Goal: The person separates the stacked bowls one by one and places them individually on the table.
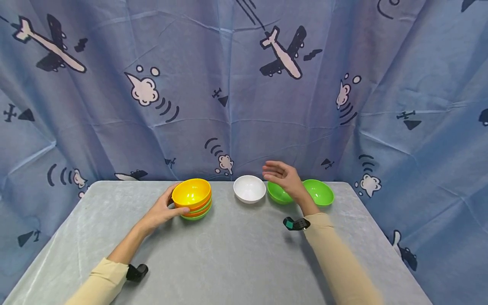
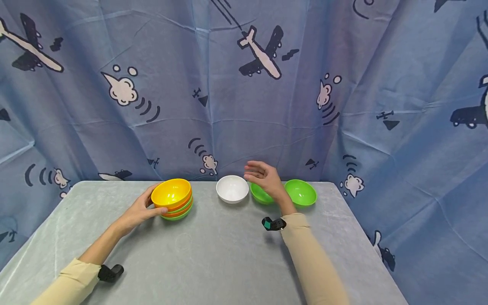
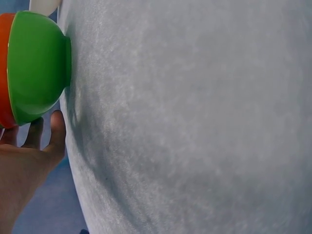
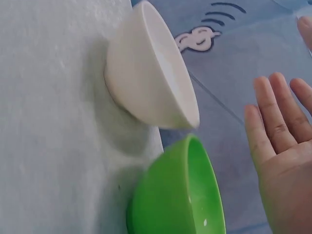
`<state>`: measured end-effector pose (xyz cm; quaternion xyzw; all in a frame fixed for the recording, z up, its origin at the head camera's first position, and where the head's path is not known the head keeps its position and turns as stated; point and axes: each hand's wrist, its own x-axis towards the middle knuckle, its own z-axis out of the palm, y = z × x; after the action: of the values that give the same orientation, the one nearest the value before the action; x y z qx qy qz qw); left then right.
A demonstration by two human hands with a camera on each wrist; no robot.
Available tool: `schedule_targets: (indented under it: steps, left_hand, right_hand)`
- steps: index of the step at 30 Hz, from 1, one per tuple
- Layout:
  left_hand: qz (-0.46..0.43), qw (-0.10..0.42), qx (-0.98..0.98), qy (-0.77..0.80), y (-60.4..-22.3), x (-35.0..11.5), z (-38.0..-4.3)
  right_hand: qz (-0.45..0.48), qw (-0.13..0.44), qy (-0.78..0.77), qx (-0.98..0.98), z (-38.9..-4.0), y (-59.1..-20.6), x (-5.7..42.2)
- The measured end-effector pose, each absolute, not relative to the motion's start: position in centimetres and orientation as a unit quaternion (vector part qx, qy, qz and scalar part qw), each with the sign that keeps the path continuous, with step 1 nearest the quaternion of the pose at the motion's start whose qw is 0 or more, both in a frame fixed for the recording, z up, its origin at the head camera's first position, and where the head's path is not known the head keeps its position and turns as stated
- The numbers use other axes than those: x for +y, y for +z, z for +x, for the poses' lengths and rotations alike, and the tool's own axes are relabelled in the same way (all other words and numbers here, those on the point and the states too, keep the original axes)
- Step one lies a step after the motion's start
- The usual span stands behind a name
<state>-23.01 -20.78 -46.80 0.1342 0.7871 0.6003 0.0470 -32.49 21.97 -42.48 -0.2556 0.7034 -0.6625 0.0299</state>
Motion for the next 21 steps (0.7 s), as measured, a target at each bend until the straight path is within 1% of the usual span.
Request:
schedule_targets:
  steps: [16, 21]
  left_hand:
    - [0.135, 0.041, 0.793, 0.592, -46.4, -21.1, -23.0]
    - [0.134, 0.044, 0.793, 0.592, -46.6, -20.9, -23.0]
  right_hand:
    - [-0.296, 0.052, -0.666, 0.682, -32.1, -42.3, 15.7]
    - [-0.291, 0.056, -0.653, 0.697, -31.8, -42.7, 14.1]
